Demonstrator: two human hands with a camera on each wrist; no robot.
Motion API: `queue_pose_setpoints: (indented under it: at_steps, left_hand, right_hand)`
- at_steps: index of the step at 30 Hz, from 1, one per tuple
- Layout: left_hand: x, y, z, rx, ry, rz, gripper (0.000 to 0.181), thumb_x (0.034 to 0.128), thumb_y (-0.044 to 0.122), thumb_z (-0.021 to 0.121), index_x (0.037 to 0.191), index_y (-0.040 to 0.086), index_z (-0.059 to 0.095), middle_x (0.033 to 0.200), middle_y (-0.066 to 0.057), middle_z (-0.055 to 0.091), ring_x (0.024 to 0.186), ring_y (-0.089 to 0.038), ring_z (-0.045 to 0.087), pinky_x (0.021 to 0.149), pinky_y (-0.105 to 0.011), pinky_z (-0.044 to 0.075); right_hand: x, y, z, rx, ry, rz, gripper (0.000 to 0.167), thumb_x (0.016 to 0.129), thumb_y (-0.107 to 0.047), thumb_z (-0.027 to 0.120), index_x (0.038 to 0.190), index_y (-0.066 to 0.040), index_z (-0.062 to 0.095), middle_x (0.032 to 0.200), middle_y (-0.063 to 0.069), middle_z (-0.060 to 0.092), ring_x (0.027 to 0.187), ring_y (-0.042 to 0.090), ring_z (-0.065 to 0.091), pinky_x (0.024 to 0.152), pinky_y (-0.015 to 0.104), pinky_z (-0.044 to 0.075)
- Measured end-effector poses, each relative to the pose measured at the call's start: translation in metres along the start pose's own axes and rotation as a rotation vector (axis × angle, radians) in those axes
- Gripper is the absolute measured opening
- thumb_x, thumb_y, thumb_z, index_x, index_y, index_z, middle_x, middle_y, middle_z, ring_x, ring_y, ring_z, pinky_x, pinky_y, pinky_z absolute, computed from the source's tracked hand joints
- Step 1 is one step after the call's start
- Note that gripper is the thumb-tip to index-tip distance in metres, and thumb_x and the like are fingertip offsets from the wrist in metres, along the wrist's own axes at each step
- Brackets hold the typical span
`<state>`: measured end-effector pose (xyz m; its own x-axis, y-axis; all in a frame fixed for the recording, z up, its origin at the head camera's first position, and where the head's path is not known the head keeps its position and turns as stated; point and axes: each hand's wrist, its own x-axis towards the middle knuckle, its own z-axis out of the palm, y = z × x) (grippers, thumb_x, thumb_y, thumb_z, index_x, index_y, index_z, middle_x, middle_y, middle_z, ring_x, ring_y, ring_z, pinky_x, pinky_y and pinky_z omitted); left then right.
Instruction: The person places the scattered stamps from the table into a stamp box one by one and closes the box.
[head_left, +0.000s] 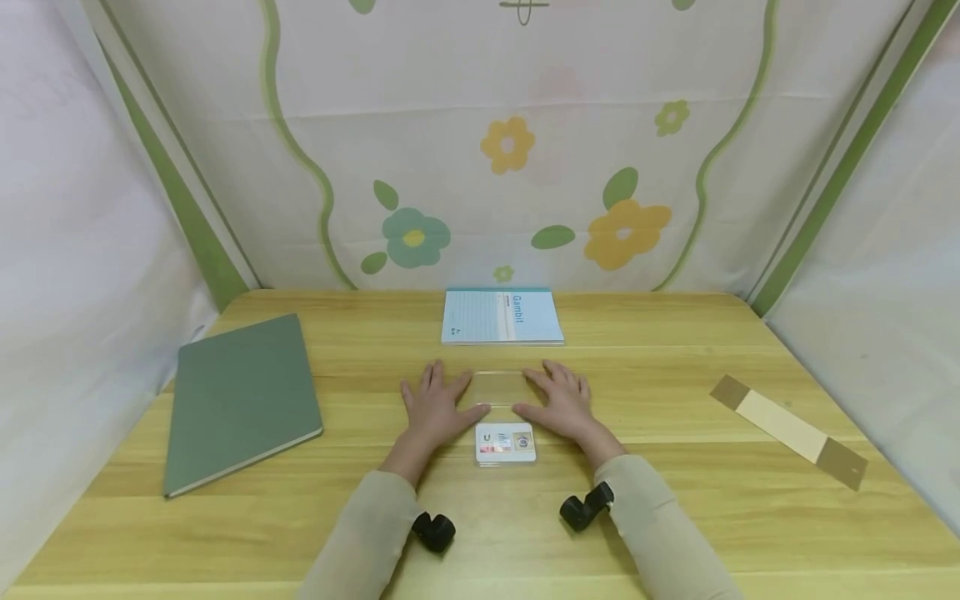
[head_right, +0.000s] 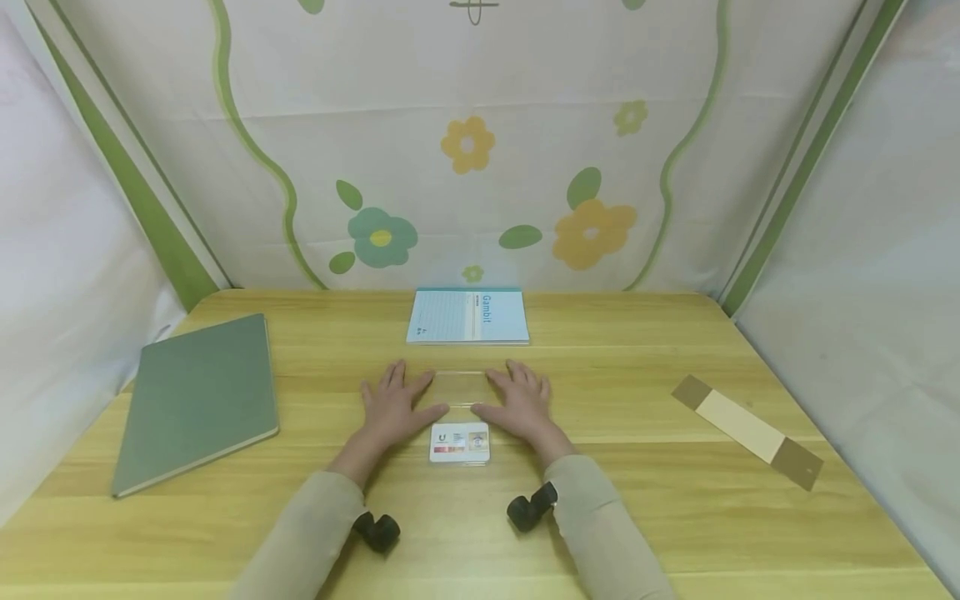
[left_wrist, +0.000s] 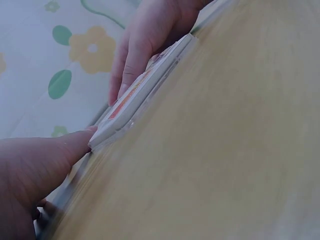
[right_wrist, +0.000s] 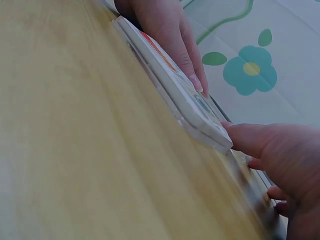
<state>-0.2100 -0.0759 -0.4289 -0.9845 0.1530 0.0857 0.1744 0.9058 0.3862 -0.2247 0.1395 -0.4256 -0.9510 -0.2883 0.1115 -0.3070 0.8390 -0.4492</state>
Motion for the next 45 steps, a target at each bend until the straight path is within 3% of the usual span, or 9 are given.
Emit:
queue_pose_setpoints:
  at_steps: [9,17,23,33,45]
  left_hand:
    - [-0.002,0.0,0.0,-0.035,0.034,0.02,0.067,0.0729,0.063,0.049,0.127,0.023,0.045,0.138,-0.021,0.018,0.126,-0.037,0.008,0.09,-0.06,-0.006]
    - [-0.011,0.003,-0.009,-0.103,0.037,0.043,0.066,0.0754,0.06,0.049,0.129,0.022,0.042,0.136,-0.019,0.023,0.124,-0.039,0.011,0.091,-0.06,-0.004]
    - [-0.022,0.006,-0.017,-0.126,0.093,0.102,0.066,0.0758,0.058,0.05,0.128,0.019,0.043,0.135,-0.02,0.027,0.123,-0.04,0.016,0.089,-0.062,0.0]
    - [-0.047,0.011,-0.023,-0.148,0.133,0.177,0.067,0.0737,0.058,0.053,0.126,0.017,0.046,0.134,-0.018,0.029,0.122,-0.039,0.019,0.09,-0.062,0.002]
    - [-0.065,0.011,-0.014,-0.152,0.182,0.199,0.066,0.0708,0.057,0.057,0.121,0.015,0.051,0.131,-0.016,0.035,0.121,-0.037,0.023,0.091,-0.061,0.004]
  right_hand:
    - [-0.001,0.001,0.0,0.054,0.013,-0.006,0.064,0.072,-0.053,0.059,0.125,-0.018,0.047,0.136,0.016,0.026,0.123,0.035,0.016,0.093,0.056,-0.001]
    - [-0.009,-0.009,-0.012,0.179,0.025,-0.027,0.067,0.07,-0.047,0.064,0.125,-0.013,0.047,0.134,0.019,0.028,0.122,0.037,0.019,0.092,0.059,-0.002]
    - [-0.02,-0.017,-0.022,0.206,0.061,-0.079,0.067,0.07,-0.045,0.066,0.124,-0.01,0.047,0.132,0.02,0.031,0.121,0.037,0.024,0.091,0.06,0.002]
    - [-0.047,-0.022,-0.025,0.361,0.064,-0.107,0.07,0.068,-0.04,0.07,0.125,-0.008,0.045,0.132,0.019,0.032,0.12,0.036,0.025,0.091,0.06,0.01]
    - [-0.063,-0.019,-0.014,0.33,0.078,-0.118,0.067,0.066,-0.043,0.07,0.121,-0.011,0.05,0.129,0.017,0.037,0.119,0.034,0.029,0.093,0.058,0.001]
